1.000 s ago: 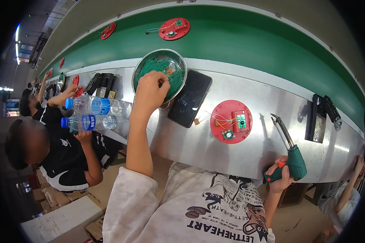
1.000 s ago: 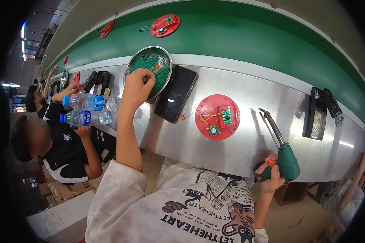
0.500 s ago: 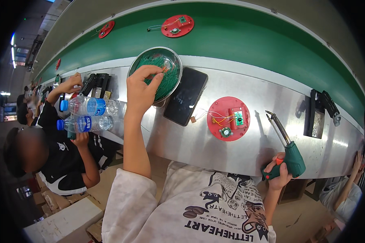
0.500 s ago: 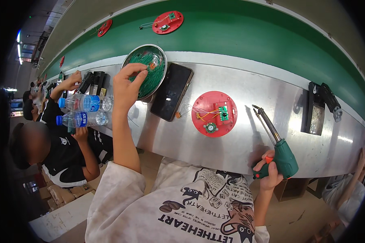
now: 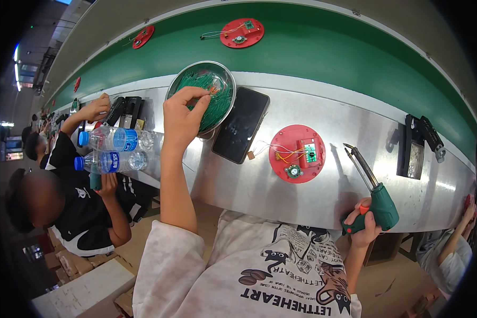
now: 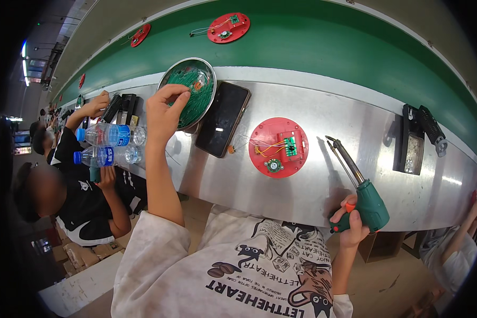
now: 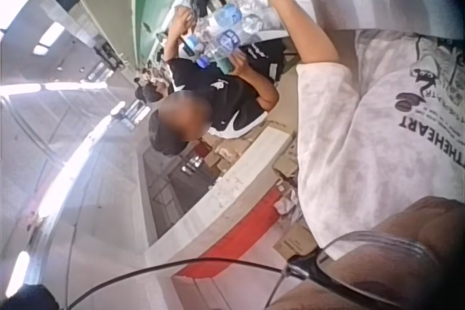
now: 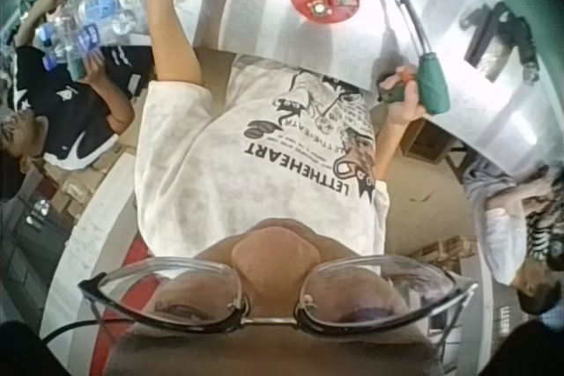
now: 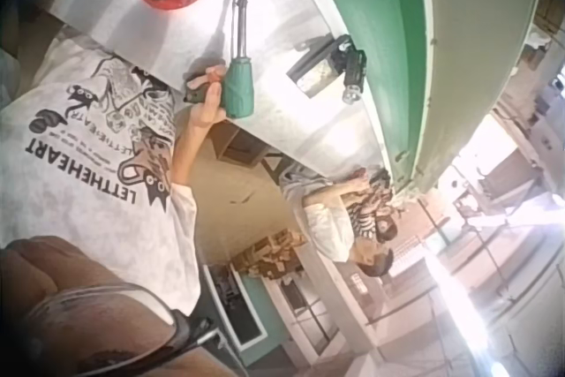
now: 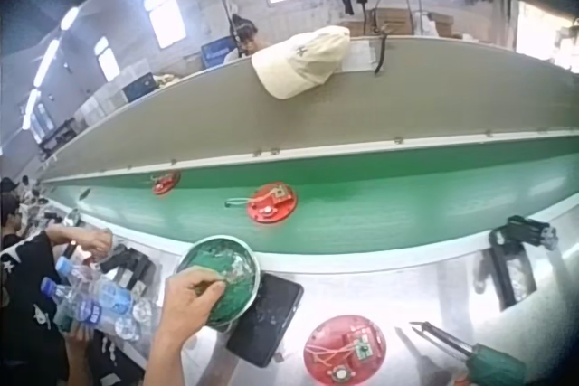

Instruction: The recorder is soldering small electronic components onto red circular PCBs on an electronics assembly line.

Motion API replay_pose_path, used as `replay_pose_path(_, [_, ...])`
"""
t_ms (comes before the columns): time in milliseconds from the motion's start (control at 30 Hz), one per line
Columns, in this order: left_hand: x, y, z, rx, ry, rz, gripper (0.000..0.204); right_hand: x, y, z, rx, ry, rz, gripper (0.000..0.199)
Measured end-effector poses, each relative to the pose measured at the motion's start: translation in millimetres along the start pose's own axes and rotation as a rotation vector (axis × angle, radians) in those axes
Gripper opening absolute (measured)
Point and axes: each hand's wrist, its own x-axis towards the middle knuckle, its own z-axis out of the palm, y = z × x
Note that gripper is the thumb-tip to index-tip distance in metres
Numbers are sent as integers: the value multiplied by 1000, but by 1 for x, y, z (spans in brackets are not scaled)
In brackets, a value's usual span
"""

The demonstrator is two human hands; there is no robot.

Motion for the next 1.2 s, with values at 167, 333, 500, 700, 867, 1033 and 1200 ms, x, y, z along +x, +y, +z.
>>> replay_pose_path(167, [0, 12, 3, -4, 11, -18, 14, -1, -1, 0, 30, -19, 10, 34])
replay_pose_path(333, [-22, 62, 15, -181, 80, -62, 12, -9, -8, 8, -39, 1, 41, 39])
replay_pose_path(500, [-77, 119, 42, -39, -6, 243, 12, -16, -24, 19, -220, -141, 62, 47])
replay_pose_path(700, [-110, 114, 116, 8, -21, 441, 10, -14, -27, 29, -245, -167, 128, 39])
replay_pose_path(867, [-117, 89, 140, 163, 46, 450, 11, -18, -26, 34, -346, -138, 156, 32])
replay_pose_path(1033, [-117, 82, 143, 155, 58, 466, 11, -19, -26, 41, -303, -113, 172, 28])
replay_pose_path(1200, [-118, 84, 142, 165, 10, 424, 13, -16, -26, 44, -374, -117, 141, 23])
